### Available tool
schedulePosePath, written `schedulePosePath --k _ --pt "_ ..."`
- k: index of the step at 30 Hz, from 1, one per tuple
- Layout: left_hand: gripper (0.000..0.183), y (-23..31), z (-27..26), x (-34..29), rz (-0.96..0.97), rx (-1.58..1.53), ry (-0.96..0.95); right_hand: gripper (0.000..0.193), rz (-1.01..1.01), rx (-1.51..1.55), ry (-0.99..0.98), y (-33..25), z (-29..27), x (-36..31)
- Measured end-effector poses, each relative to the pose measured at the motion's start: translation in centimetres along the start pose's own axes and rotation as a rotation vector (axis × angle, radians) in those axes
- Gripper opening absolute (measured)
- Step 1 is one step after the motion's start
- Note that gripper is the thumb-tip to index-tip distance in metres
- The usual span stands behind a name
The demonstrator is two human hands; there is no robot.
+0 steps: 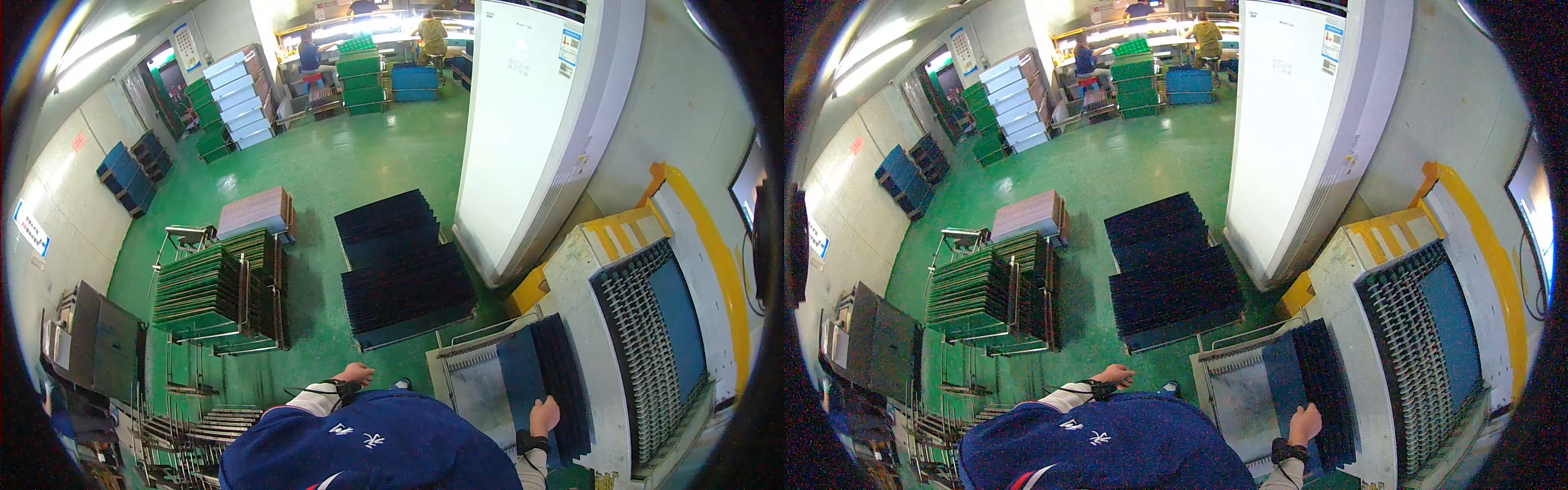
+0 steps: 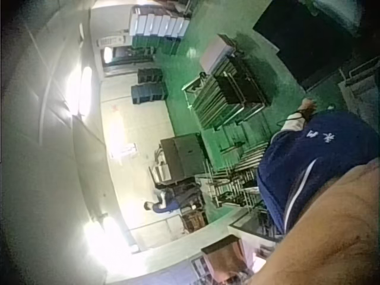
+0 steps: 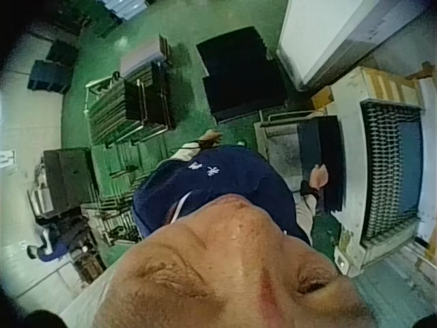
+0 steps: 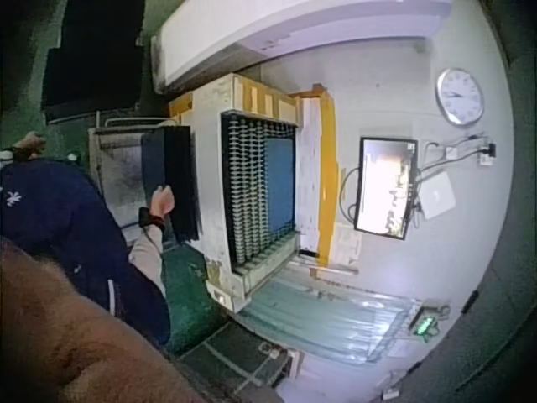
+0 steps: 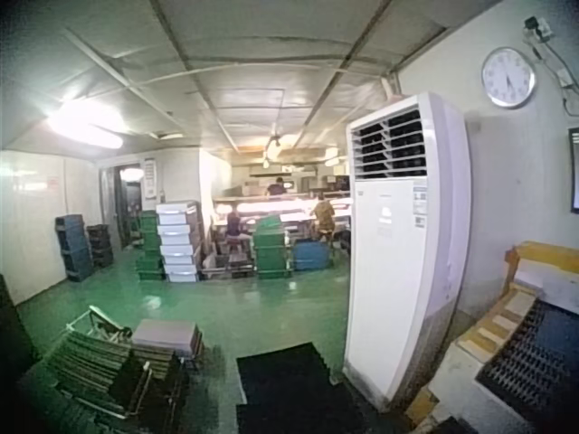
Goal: Loading blue sheets from a rack into an industrial processing machine.
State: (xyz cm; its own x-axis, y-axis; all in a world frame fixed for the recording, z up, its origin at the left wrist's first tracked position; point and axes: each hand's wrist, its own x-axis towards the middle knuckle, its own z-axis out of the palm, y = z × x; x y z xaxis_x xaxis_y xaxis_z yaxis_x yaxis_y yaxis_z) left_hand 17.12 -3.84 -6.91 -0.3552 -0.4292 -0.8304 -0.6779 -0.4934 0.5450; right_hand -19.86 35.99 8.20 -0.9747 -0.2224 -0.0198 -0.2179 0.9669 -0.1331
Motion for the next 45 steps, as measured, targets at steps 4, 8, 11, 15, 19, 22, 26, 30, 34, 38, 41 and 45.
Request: schedulePosePath --k 4,8,11,15,19,22,26,30,34,38,41,45 --pt "0.029 0.8 0.4 -1.3 0.008 -0.019 0.029 0.026 -0.003 0.012 0.012 0.4 0.4 -0.1" --pt "0.024 1.8 0.7 -3.5 0.011 -0.097 -0.007 0.027 0.004 0.013 -0.013 0.2 0.3 -0.1" --pt "0.023 1.9 0.8 -3.8 0.007 -0.081 0.028 0.027 -0.002 0.018 -0.011 0.3 0.6 -0.1" --pt "0.024 1.1 0.7 -2.9 0.012 -0.046 0.048 0.027 -0.053 0.031 -0.004 0.9 1.2 0.0" --pt "0.022 0.7 0.6 -2.4 0.018 -0.088 0.0 0.027 -0.088 0.063 0.038 1.2 1.2 -0.2" --pt "0.018 2.0 0.7 -4.2 0.006 -0.244 -0.091 0.028 -0.08 0.078 0.045 0.9 -0.5 -0.5" --pt "0.014 2.5 1.3 -5.2 0.028 -0.141 -0.026 0.029 -0.071 0.052 0.037 0.8 -4.9 -0.1" --pt "0.013 3.1 1.7 -5.8 0.008 -0.15 -0.059 0.033 -0.063 0.059 0.047 1.2 -10.8 0.4" --pt "0.015 3.6 2.4 -4.9 0.023 -0.039 -0.073 0.033 -0.011 0.095 0.232 3.6 -15.2 -0.3" --pt "0.039 1.3 2.5 0.1 0.025 0.116 -0.079 0.044 0.09 0.514 0.027 8.4 -18.7 0.6" --pt "0.038 1.9 3.3 -0.3 0.023 0.135 -0.071 0.041 0.295 1.051 0.272 9.1 -18.5 -0.5" --pt "0.034 1.6 3.2 0.3 0.024 0.164 -0.059 0.037 0.288 1.229 0.383 10.1 -18.2 -1.6"
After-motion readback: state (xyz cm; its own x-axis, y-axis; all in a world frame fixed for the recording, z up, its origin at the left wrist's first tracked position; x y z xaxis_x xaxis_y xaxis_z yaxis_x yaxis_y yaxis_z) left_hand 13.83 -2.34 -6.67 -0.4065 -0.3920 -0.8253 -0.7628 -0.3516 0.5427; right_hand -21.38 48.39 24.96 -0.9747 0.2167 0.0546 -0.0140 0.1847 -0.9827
